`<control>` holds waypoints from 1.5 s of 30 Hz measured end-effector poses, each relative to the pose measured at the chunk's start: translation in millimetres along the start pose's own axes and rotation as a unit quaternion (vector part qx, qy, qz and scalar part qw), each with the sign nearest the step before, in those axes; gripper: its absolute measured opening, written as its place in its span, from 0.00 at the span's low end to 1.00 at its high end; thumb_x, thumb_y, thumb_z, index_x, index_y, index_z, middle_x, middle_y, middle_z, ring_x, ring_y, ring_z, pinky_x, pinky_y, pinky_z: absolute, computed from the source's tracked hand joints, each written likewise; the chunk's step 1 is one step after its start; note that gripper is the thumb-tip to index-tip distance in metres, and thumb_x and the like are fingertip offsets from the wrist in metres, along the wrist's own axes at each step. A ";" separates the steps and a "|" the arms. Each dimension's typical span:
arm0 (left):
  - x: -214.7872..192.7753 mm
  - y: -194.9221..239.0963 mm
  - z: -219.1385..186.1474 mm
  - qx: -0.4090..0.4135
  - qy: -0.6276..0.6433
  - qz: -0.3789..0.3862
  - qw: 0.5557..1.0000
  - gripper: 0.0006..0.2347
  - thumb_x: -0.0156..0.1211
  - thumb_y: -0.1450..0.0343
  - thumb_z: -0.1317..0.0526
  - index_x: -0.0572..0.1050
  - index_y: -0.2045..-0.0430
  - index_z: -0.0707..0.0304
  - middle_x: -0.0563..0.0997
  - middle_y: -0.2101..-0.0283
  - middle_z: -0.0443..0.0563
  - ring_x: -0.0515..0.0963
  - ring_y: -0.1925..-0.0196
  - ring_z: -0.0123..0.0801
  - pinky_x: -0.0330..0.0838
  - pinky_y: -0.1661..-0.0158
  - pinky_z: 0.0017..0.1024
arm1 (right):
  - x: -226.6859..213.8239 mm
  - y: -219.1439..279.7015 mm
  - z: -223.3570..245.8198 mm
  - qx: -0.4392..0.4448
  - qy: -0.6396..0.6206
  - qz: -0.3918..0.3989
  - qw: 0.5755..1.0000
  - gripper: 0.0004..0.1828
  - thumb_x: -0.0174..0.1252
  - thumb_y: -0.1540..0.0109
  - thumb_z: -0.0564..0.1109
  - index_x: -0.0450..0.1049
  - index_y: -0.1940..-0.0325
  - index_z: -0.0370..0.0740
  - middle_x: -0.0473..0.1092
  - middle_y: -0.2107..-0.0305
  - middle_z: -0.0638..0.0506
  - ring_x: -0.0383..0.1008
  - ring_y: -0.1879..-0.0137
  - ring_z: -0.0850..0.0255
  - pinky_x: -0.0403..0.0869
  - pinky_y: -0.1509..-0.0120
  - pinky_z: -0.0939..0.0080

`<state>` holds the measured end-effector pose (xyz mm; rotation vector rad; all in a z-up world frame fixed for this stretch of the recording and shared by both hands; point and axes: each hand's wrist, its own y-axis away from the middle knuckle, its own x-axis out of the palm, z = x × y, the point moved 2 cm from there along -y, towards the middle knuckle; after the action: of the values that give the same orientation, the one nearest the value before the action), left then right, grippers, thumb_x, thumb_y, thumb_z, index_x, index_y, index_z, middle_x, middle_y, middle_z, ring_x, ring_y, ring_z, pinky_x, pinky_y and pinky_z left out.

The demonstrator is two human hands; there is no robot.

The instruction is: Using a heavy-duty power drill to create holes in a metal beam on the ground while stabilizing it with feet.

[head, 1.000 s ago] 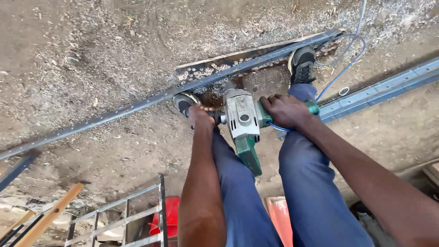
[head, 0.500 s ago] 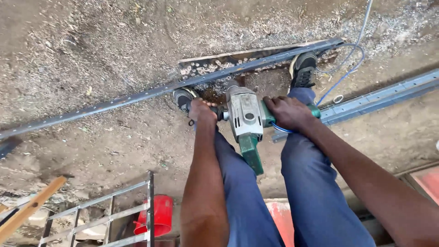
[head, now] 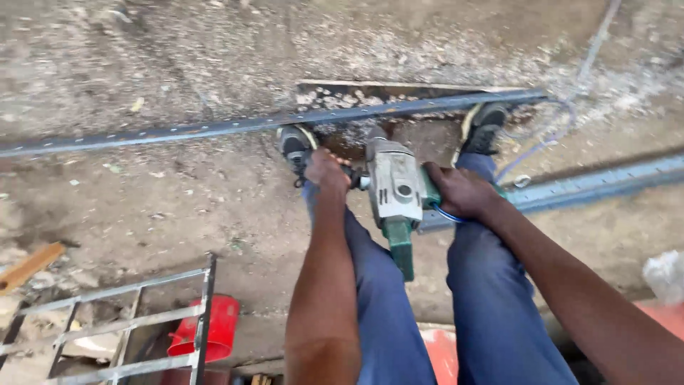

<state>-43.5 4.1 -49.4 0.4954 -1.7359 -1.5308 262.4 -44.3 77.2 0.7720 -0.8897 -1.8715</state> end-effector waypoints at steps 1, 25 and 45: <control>-0.2 0.0 13.3 -0.026 0.224 -0.016 0.974 0.20 0.37 0.22 0.56 0.58 0.32 0.47 0.59 0.32 0.33 0.58 0.31 0.30 0.52 0.30 0.38 | -2.1 -5.0 2.5 0.012 0.001 0.010 1.000 0.39 0.55 0.45 0.54 0.56 0.33 0.39 0.74 0.55 0.33 0.78 0.54 0.24 0.76 0.50 0.25; 19.4 -31.4 -50.9 0.000 0.413 -0.021 0.911 0.19 0.53 0.25 0.53 0.72 0.39 0.53 0.77 0.38 0.42 0.75 0.35 0.34 0.72 0.41 0.40 | -14.5 13.8 32.4 0.078 0.081 -0.001 0.994 0.36 0.53 0.43 0.54 0.60 0.32 0.40 0.75 0.53 0.36 0.79 0.55 0.26 0.77 0.50 0.27; 43.4 -108.4 -52.9 -0.020 0.492 -0.065 0.868 0.19 0.75 0.35 0.55 0.79 0.50 0.40 0.82 0.48 0.22 0.83 0.45 0.22 0.81 0.58 0.29 | -18.3 5.2 22.7 0.089 0.097 0.051 0.990 0.37 0.54 0.42 0.60 0.59 0.33 0.42 0.76 0.58 0.33 0.78 0.54 0.24 0.76 0.48 0.26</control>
<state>-52.4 -84.7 -141.4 1.1459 -0.8681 -1.0598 254.2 -23.6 96.6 0.9802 -0.9622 -1.6119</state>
